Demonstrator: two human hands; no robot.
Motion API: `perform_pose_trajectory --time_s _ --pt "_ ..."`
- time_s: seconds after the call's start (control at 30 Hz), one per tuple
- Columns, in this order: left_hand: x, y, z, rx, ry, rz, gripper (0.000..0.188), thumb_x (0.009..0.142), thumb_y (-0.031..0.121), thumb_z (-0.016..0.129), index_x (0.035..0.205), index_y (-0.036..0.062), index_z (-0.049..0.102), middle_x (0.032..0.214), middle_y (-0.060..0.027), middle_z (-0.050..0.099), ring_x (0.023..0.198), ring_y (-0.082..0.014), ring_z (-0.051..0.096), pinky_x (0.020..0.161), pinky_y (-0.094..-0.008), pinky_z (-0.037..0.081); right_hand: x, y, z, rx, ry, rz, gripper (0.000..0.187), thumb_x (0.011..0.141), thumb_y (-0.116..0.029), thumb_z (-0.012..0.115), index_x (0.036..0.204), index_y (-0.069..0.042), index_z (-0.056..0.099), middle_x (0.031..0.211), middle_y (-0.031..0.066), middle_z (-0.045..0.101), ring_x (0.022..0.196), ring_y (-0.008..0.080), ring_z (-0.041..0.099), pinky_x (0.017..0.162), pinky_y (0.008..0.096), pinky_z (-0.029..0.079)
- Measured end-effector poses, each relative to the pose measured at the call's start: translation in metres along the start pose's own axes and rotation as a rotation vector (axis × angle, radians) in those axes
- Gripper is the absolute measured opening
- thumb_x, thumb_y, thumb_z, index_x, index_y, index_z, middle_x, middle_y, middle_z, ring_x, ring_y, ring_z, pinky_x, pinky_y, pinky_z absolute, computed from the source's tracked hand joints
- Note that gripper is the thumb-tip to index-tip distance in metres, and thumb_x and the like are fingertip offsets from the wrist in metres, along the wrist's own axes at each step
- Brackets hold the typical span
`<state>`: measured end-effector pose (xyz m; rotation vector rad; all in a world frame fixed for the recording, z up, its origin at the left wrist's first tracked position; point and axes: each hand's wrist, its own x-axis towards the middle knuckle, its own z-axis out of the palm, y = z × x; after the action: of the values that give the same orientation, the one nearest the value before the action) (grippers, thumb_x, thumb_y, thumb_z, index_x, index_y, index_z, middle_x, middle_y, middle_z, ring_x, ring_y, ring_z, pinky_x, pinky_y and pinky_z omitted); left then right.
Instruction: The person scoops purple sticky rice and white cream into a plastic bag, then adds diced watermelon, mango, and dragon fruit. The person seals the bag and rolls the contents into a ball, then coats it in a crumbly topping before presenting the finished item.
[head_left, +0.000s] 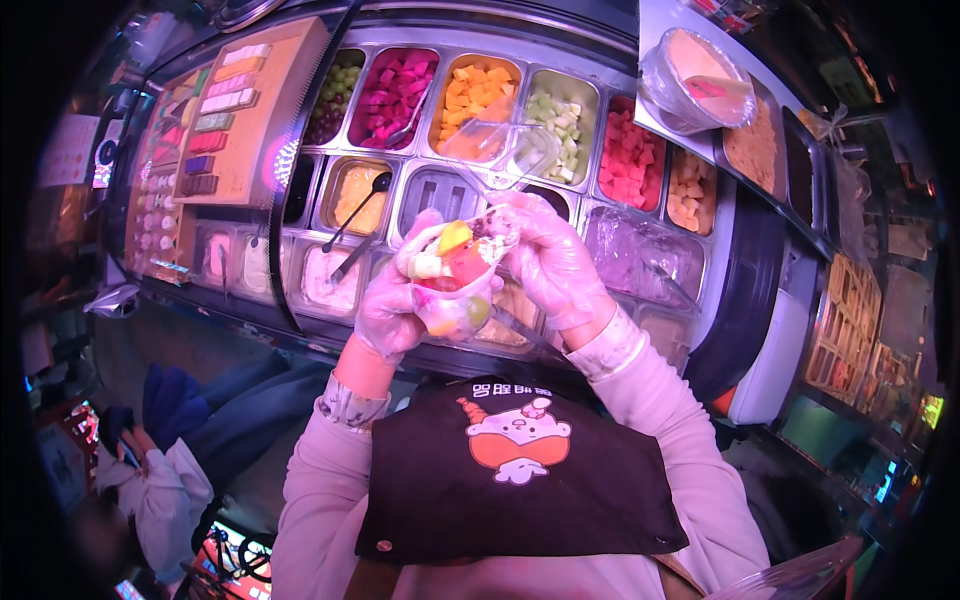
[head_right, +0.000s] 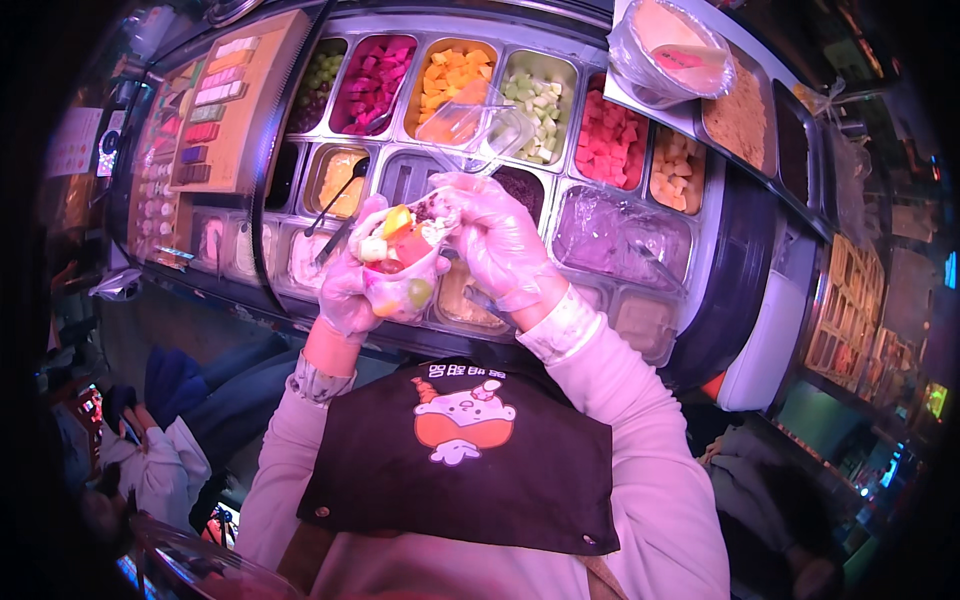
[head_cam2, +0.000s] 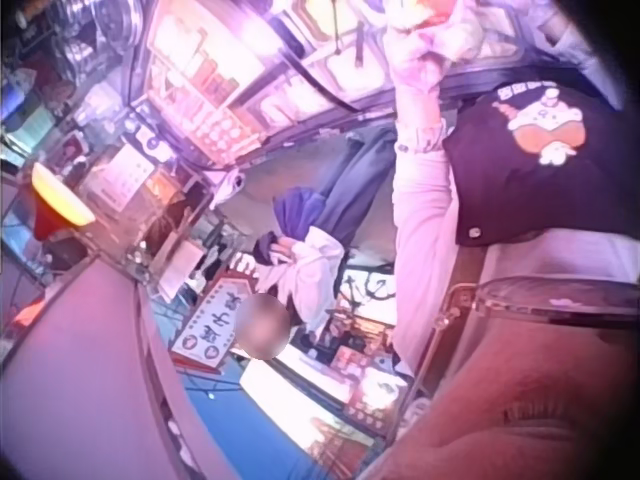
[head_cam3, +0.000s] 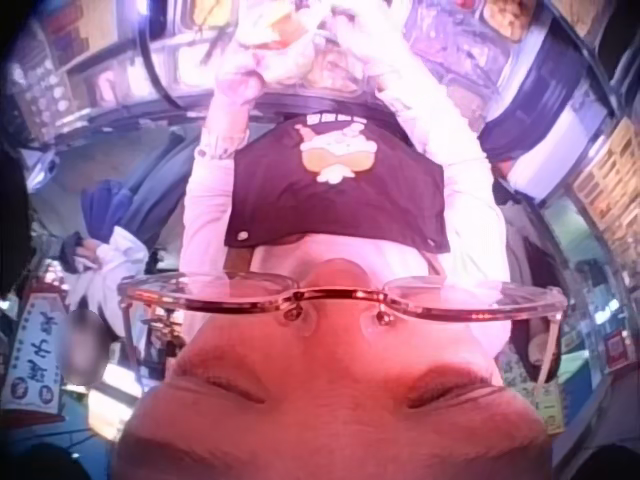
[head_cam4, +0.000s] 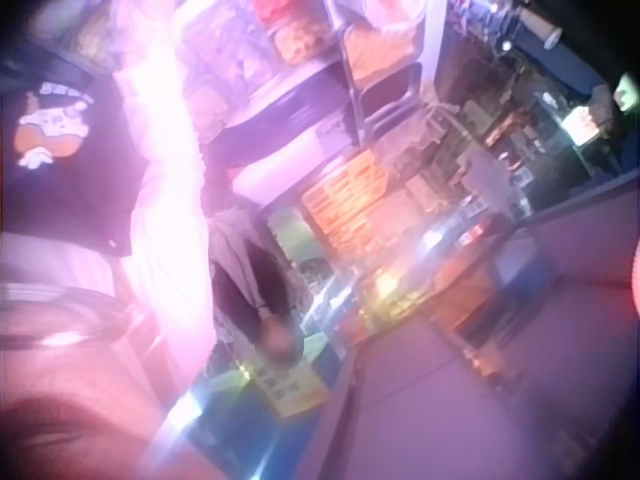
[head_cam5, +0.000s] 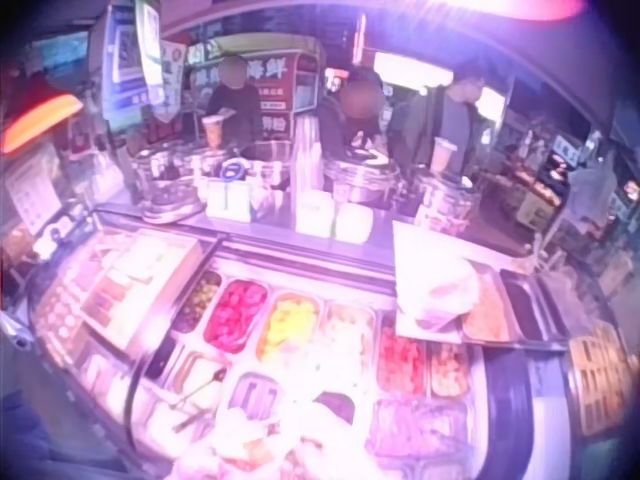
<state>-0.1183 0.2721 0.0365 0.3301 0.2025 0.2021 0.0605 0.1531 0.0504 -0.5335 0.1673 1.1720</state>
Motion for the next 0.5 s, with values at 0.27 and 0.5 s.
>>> perform_pose_trajectory --time_s 0.27,0.5 --pt "0.011 -0.009 -0.014 -0.035 -0.011 0.006 0.077 0.074 0.005 0.063 0.15 0.0082 0.047 0.143 -0.0285 0.055 0.125 -0.0548 0.059 0.107 -0.0615 0.05 0.008 -0.032 -0.006 -0.638 -0.076 -0.216 0.016 0.09 0.001 0.076 0.106 0.004 0.076 0.104 0.0116 0.075 0.092 0.0163 0.072 0.085 0.0287 0.056" --pt "0.014 -0.012 -0.012 0.092 -0.03 0.069 0.071 0.077 0.017 0.071 0.145 0.0117 0.052 0.14 -0.0279 0.057 0.12 -0.0555 0.061 0.099 -0.0639 0.054 0.003 -0.028 -0.012 -0.838 -0.008 -0.349 0.016 0.09 0.001 0.076 0.106 0.003 0.076 0.102 0.0083 0.076 0.092 0.0132 0.071 0.086 0.0277 0.056"
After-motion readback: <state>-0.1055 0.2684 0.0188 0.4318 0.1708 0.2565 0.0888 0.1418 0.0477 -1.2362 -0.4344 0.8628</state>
